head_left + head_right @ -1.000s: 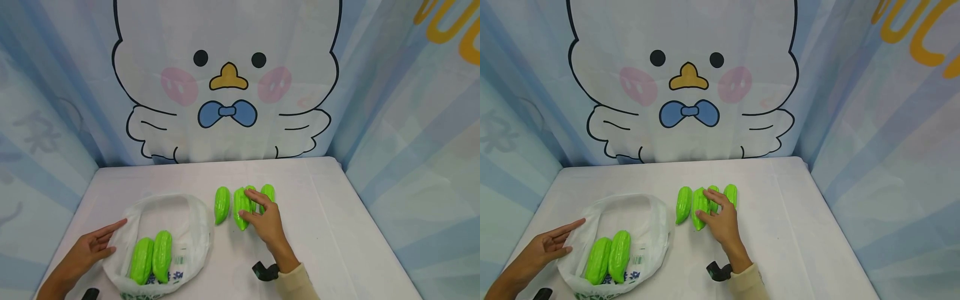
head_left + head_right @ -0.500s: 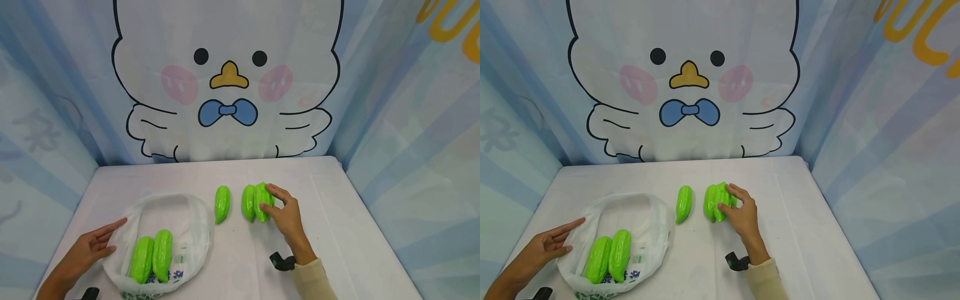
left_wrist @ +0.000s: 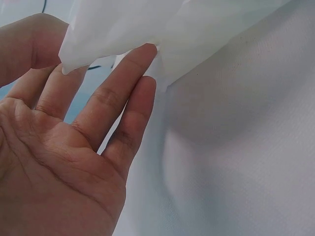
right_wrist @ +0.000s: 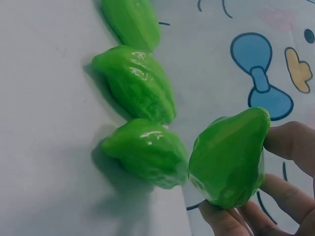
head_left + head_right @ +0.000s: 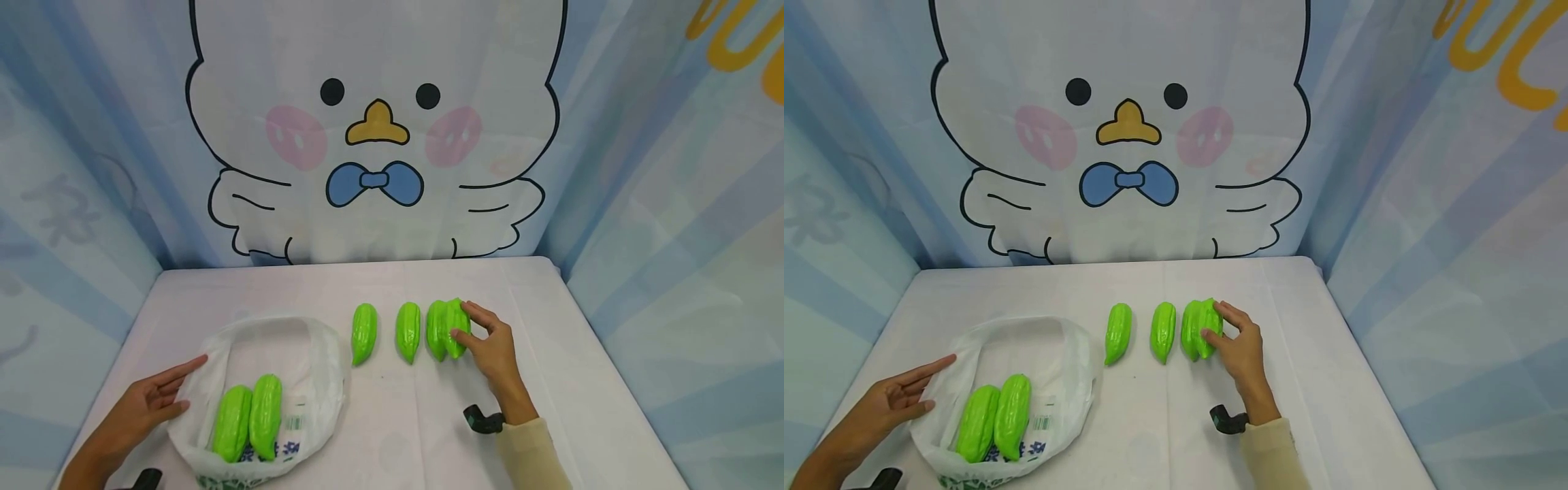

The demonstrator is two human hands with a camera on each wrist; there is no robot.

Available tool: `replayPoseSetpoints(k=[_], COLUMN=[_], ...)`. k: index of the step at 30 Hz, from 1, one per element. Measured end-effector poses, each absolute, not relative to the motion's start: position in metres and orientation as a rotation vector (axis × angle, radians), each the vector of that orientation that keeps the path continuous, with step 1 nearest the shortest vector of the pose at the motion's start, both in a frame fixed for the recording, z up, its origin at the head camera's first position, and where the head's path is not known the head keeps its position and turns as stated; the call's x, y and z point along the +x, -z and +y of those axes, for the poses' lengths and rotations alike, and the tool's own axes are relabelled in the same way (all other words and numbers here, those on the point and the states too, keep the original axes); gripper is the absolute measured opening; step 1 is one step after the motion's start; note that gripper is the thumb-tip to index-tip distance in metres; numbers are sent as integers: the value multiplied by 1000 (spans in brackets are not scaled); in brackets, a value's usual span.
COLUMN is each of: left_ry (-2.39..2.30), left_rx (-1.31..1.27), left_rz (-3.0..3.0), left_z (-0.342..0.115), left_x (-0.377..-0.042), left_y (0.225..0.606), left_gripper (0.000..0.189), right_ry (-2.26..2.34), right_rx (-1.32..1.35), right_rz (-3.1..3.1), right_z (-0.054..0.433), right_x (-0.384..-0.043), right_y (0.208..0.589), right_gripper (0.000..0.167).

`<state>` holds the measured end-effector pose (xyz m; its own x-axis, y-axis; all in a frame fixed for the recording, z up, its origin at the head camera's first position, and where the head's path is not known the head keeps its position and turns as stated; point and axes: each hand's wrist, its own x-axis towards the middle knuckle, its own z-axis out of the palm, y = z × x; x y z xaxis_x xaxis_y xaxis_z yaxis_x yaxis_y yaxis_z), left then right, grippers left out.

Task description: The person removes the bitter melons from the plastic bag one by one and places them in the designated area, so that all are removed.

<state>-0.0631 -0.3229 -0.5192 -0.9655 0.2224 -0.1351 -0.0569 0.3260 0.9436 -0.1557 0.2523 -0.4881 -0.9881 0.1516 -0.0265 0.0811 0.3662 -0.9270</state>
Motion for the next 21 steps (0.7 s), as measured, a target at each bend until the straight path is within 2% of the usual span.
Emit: replayPoseSetpoints(k=[21], left_ry=[-1699], left_rx=[155], left_rz=[2340], left_z=[-323], left_x=[-62], left_y=[521], left_gripper=[64], right_ry=[-1701], right_rx=[-363], right_rz=[-2620], right_z=[289], right_x=[-176], right_y=[515], right_gripper=[63])
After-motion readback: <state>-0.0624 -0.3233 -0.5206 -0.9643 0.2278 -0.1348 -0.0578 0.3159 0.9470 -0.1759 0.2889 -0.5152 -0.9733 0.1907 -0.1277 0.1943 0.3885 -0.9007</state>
